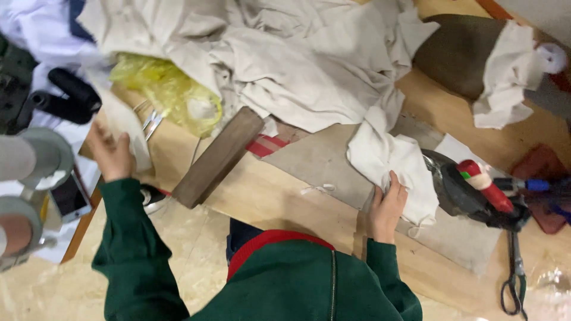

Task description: A person irons small pieces of white fabric and then uses scissors to cut them into specific shapes on a workbench.

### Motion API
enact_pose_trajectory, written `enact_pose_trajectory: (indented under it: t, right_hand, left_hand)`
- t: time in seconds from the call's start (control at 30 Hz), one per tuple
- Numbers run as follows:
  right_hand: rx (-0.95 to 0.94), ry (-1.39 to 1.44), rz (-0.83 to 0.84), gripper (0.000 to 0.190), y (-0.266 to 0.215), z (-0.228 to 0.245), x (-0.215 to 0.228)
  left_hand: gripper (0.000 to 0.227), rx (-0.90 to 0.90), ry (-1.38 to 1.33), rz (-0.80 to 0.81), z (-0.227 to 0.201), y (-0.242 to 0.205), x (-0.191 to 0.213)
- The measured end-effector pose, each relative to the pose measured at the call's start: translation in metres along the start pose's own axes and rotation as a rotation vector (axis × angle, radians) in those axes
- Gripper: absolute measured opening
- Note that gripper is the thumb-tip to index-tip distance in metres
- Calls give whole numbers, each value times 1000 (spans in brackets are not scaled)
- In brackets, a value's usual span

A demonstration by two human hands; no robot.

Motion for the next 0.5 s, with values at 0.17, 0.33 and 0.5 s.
enact_pose_trajectory:
  t: [0.17, 0.33, 0.5]
  right_hand:
    - [-21, -147, -143, 16, -7, -13, 13]
    - [-172, 431, 130, 18, -36, 18, 43]
    - [-233, 605, 179, 16, -62, 23, 77]
  left_hand:
    - [61, -304, 309, -96, -93, -45, -55]
    - [63, -659, 333, 394, -245, -98, -160]
    - [105, -915, 433, 459, -261, -109, -273]
Point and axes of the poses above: each hand's wrist, its own y-axis towards the middle knuckle, its own x-axis out of the back of the hand, z = x × y, the point moved 2 cm from there along y, towards the middle knuckle, and after that the axes turned 1 degree about x, right-handed, at the moved point
